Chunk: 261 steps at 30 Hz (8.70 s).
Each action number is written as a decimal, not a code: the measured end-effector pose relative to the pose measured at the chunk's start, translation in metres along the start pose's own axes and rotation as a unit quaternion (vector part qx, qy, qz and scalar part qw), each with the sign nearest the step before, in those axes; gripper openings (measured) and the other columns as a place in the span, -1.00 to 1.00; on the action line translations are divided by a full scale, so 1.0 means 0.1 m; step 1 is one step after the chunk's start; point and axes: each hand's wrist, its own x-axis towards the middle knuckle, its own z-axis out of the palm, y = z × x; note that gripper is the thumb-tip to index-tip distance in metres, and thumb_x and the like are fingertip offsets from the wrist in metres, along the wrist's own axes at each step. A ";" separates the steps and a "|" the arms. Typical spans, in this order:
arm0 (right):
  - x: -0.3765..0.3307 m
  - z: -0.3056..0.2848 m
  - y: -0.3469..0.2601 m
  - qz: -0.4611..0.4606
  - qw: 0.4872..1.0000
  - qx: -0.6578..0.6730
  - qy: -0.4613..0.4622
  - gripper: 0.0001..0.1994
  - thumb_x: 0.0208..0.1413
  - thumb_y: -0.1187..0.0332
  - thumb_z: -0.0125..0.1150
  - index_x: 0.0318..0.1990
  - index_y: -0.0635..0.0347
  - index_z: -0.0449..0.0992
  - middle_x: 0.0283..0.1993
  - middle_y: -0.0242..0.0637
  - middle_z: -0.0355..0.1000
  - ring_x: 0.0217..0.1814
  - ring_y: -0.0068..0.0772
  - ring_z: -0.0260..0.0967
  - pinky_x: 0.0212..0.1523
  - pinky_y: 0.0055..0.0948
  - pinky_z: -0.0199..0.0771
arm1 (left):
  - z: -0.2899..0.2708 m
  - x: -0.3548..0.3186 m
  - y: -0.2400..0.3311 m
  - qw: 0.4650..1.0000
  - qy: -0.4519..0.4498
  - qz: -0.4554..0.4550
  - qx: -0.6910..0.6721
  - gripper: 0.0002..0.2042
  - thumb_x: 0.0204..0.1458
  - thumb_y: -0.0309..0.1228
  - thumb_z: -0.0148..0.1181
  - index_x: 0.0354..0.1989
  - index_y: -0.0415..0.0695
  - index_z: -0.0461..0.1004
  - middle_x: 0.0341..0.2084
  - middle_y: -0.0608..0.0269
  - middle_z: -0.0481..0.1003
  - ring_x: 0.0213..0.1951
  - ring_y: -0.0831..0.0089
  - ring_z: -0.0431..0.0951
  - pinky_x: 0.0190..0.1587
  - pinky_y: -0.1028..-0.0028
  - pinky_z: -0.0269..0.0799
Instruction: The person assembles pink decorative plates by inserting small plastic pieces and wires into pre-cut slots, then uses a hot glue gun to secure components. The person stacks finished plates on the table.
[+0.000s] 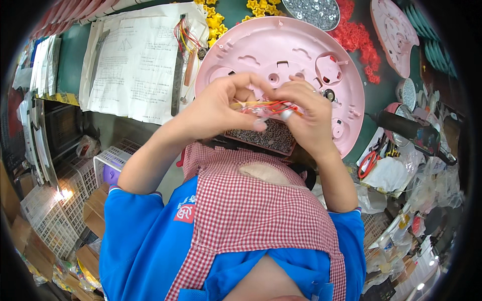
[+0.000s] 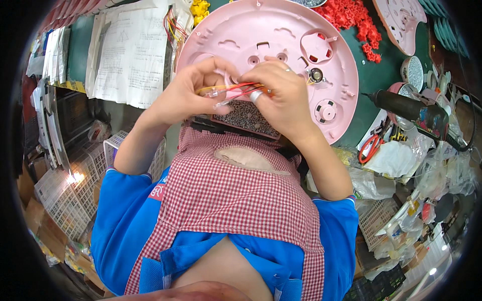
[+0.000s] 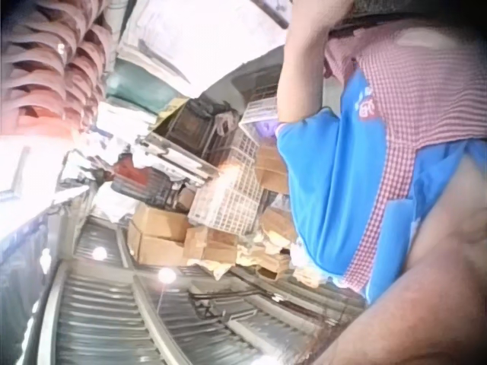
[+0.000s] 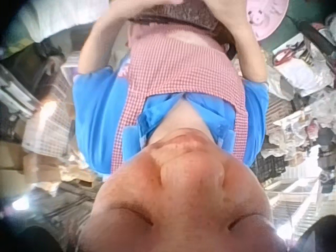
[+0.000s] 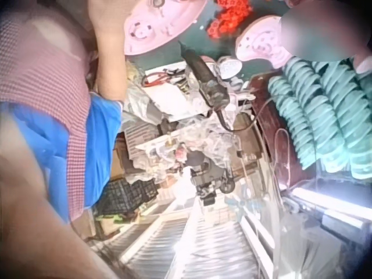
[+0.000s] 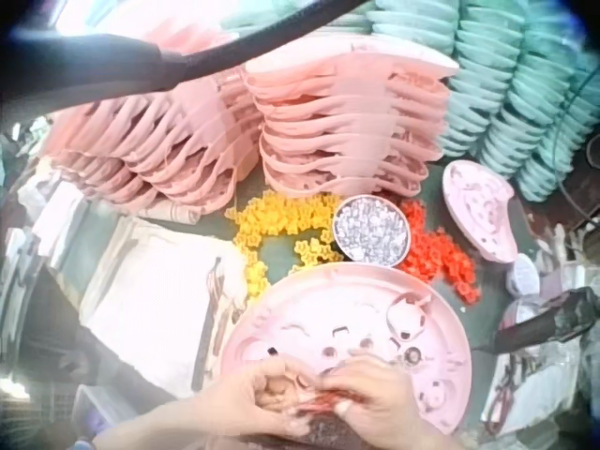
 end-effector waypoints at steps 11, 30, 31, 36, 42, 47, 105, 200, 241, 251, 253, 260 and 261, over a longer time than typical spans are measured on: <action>0.19 -0.42 0.22 -0.213 0.932 -0.225 0.187 -0.70 -0.16 0.46 0.34 -0.18 0.21 0.61 -0.30 -0.32 0.38 -0.36 -0.45 0.39 -0.49 -0.55 0.39 | 0.23 0.64 -0.04 0.993 -0.025 0.058 -0.105 -0.78 0.18 -0.33 0.06 -0.41 -0.21 0.50 -0.54 0.46 0.45 -0.45 0.73 0.40 -0.33 0.66 0.32; 0.23 0.00 0.30 0.015 0.990 -0.130 -0.049 -0.76 -0.24 0.62 0.19 -0.33 0.16 0.59 -0.43 -0.28 0.48 -0.39 -0.29 0.46 -0.37 -0.39 0.46 | -0.06 0.32 -0.37 0.815 0.219 0.155 0.514 -0.85 -0.12 -0.44 0.21 -0.32 -0.13 0.52 -0.44 0.21 0.51 -0.39 0.22 0.52 -0.30 0.31 0.43; 0.25 -0.01 0.30 -0.028 0.980 -0.190 -0.058 -0.81 -0.24 0.57 0.21 -0.38 0.15 0.58 -0.44 -0.31 0.42 -0.37 -0.27 0.40 -0.35 -0.36 0.43 | -0.06 0.29 -0.39 0.814 0.217 0.161 0.514 -0.84 -0.12 -0.43 0.21 -0.33 -0.12 0.52 -0.42 0.22 0.50 -0.37 0.23 0.51 -0.28 0.32 0.43; 0.31 0.02 0.30 -0.046 0.963 -0.236 -0.119 -0.84 -0.22 0.54 0.19 -0.40 0.14 0.56 -0.42 -0.32 0.37 -0.29 -0.27 0.36 -0.28 -0.35 0.42 | -0.05 0.18 -0.39 0.818 0.197 0.147 0.520 -0.86 -0.12 -0.41 0.23 -0.36 -0.10 0.51 -0.34 0.27 0.46 -0.27 0.26 0.48 -0.20 0.32 0.40; 0.36 -0.07 0.28 -0.017 0.976 -0.176 -0.125 -0.81 -0.23 0.55 0.17 -0.37 0.17 0.57 -0.27 -0.28 0.40 -0.22 -0.24 0.37 -0.19 -0.33 0.42 | -0.08 0.17 -0.39 0.811 0.185 0.156 0.533 -0.85 -0.10 -0.41 0.22 -0.32 -0.09 0.53 -0.33 0.29 0.47 -0.26 0.28 0.48 -0.20 0.34 0.41; 0.25 -0.34 0.29 -0.049 0.938 -0.320 -0.126 -0.64 -0.25 0.68 0.11 -0.22 0.18 0.57 -0.14 -0.22 0.45 -0.15 -0.24 0.43 -0.15 -0.34 0.41 | -0.05 0.24 -0.36 0.771 0.212 0.210 0.562 -0.81 -0.16 -0.45 0.20 -0.30 -0.06 0.53 -0.35 0.32 0.48 -0.25 0.32 0.48 -0.20 0.36 0.43; 0.12 -0.22 -0.05 0.150 0.978 0.139 0.032 -0.91 -0.12 0.48 0.31 -0.43 0.28 0.55 -0.54 -0.39 0.41 -0.56 -0.61 0.25 -0.55 -0.59 0.20 | 0.13 0.27 -0.03 0.961 0.126 0.107 0.223 -0.85 -0.09 -0.44 0.25 -0.32 -0.17 0.54 -0.55 0.20 0.48 -0.56 0.34 0.46 -0.42 0.40 0.38; 0.65 -1.09 0.13 -0.044 0.851 -0.408 0.328 -0.91 -0.15 0.46 0.16 -0.41 0.15 0.45 -0.43 -0.23 0.30 -0.40 -0.18 0.34 -0.38 -0.23 0.37 | 0.58 1.53 0.91 0.978 -0.019 0.185 -0.095 -0.18 0.03 -0.28 0.23 0.37 -0.04 -0.20 0.23 0.08 0.17 0.16 0.25 0.30 0.12 0.31 0.28; -0.16 -1.09 0.56 0.094 0.938 -0.300 0.147 -0.70 0.00 0.48 0.13 -0.06 0.22 0.48 -0.19 -0.11 0.43 -0.16 -0.05 0.40 -0.09 -0.23 0.38 | -0.34 0.87 0.12 0.761 -0.123 0.362 0.524 -0.78 -0.27 -0.40 0.29 -0.35 -0.02 0.59 -0.34 0.36 0.55 -0.25 0.39 0.53 -0.23 0.40 0.46; 0.56 -1.21 1.66 0.260 0.907 -0.323 0.072 -0.76 -0.13 0.47 0.20 -0.22 0.18 0.55 -0.23 -0.11 0.53 -0.14 -0.08 0.48 -0.09 -0.23 0.45 | -0.17 1.02 -0.12 0.689 -0.265 0.372 0.562 -0.84 -0.26 -0.39 0.23 -0.43 -0.07 0.55 -0.40 0.39 0.51 -0.23 0.41 0.46 -0.22 0.40 0.43; 0.47 -1.20 1.69 0.255 0.911 -0.317 0.063 -0.73 -0.16 0.47 0.22 -0.21 0.16 0.54 -0.23 -0.11 0.53 -0.14 -0.08 0.48 -0.10 -0.23 0.46 | -0.11 1.03 -0.14 0.685 -0.261 0.370 0.571 -0.86 -0.29 -0.39 0.25 -0.47 -0.08 0.54 -0.43 0.38 0.50 -0.24 0.40 0.45 -0.24 0.40 0.43; 0.33 -1.00 0.75 0.071 0.960 -0.224 0.155 -0.80 -0.01 0.43 0.17 -0.20 0.15 0.57 -0.23 -0.31 0.52 -0.16 -0.30 0.44 -0.09 -0.38 0.41 | -0.08 0.80 -0.16 0.693 -0.169 0.324 0.621 -0.78 -0.30 -0.50 0.23 -0.37 -0.12 0.55 -0.33 0.36 0.53 -0.18 0.35 0.46 -0.13 0.44 0.45; 0.20 -0.91 0.65 0.008 0.981 -0.191 0.040 -0.81 -0.06 0.45 0.20 -0.23 0.15 0.57 -0.22 -0.34 0.51 -0.12 -0.31 0.40 -0.06 -0.37 0.38 | -0.09 0.78 -0.19 0.696 -0.165 0.321 0.620 -0.73 -0.27 -0.47 0.23 -0.29 -0.12 0.56 -0.24 0.35 0.53 -0.12 0.33 0.46 -0.07 0.43 0.43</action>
